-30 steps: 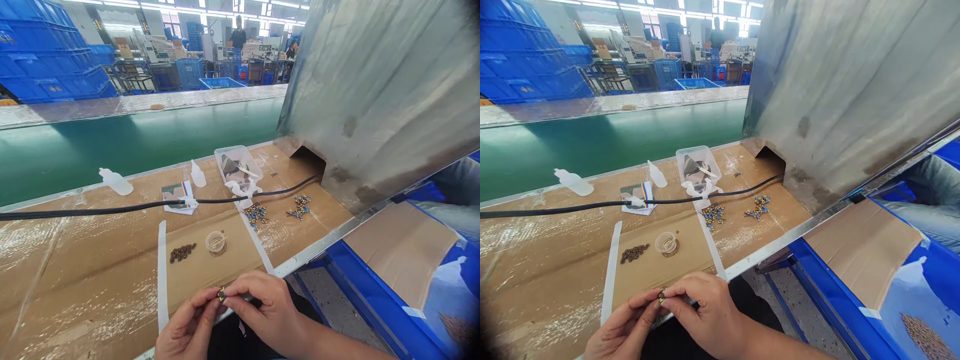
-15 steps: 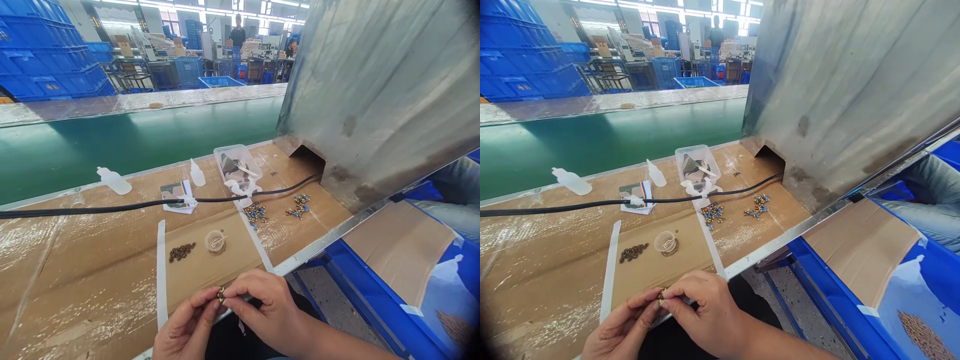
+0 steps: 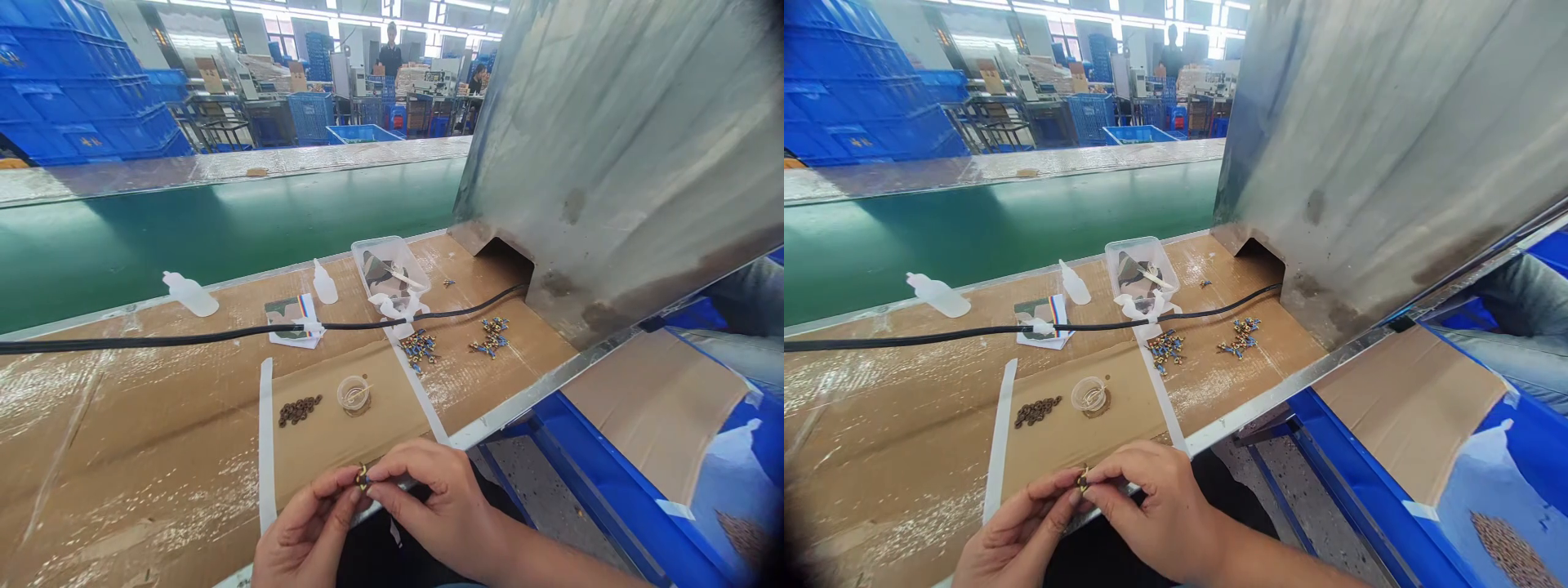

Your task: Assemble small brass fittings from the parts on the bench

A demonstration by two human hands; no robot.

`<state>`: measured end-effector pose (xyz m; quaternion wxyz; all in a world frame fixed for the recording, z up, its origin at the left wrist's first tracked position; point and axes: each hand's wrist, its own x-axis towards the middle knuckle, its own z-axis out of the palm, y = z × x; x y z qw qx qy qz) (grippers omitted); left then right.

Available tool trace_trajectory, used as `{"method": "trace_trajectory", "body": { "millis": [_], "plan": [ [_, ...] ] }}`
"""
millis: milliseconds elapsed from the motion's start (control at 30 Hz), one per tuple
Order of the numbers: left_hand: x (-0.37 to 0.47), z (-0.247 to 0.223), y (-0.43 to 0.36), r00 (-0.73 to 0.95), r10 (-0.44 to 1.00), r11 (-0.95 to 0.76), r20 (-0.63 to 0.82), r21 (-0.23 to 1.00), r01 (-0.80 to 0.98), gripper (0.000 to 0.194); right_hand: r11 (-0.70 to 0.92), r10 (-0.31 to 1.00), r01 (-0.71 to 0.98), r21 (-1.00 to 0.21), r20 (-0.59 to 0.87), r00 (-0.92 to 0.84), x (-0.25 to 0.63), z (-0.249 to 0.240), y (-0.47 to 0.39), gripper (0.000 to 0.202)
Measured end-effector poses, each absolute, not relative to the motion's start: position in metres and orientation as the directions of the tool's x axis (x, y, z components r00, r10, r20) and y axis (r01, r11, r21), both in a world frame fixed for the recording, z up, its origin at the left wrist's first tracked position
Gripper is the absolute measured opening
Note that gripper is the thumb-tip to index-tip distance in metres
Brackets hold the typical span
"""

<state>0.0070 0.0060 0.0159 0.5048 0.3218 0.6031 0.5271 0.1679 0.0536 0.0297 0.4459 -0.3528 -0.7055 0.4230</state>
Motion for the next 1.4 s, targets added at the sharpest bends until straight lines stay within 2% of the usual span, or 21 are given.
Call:
{"method": "trace_trajectory", "body": {
  "millis": [633,1033,1400],
  "plan": [
    [0.0043,0.0109,0.004,-0.265,0.925,0.243,-0.272,0.96,-0.139,0.022,0.315,0.908,0.133,-0.94,0.258,-0.331,0.1677,0.0241,0.0524,0.008],
    [0.0021,0.0118,0.0035,-0.249,0.93,0.246,-0.27,0.961,-0.125,0.022,0.332,0.904,0.079,-0.94,0.294,-0.31,0.1663,0.0279,0.053,0.005],
    [0.0062,0.0136,0.0052,-0.306,0.926,0.195,-0.222,0.974,-0.116,0.023,0.369,0.874,0.089,-0.925,0.313,-0.372,0.1672,0.0318,0.0547,0.003]
  ]
}}
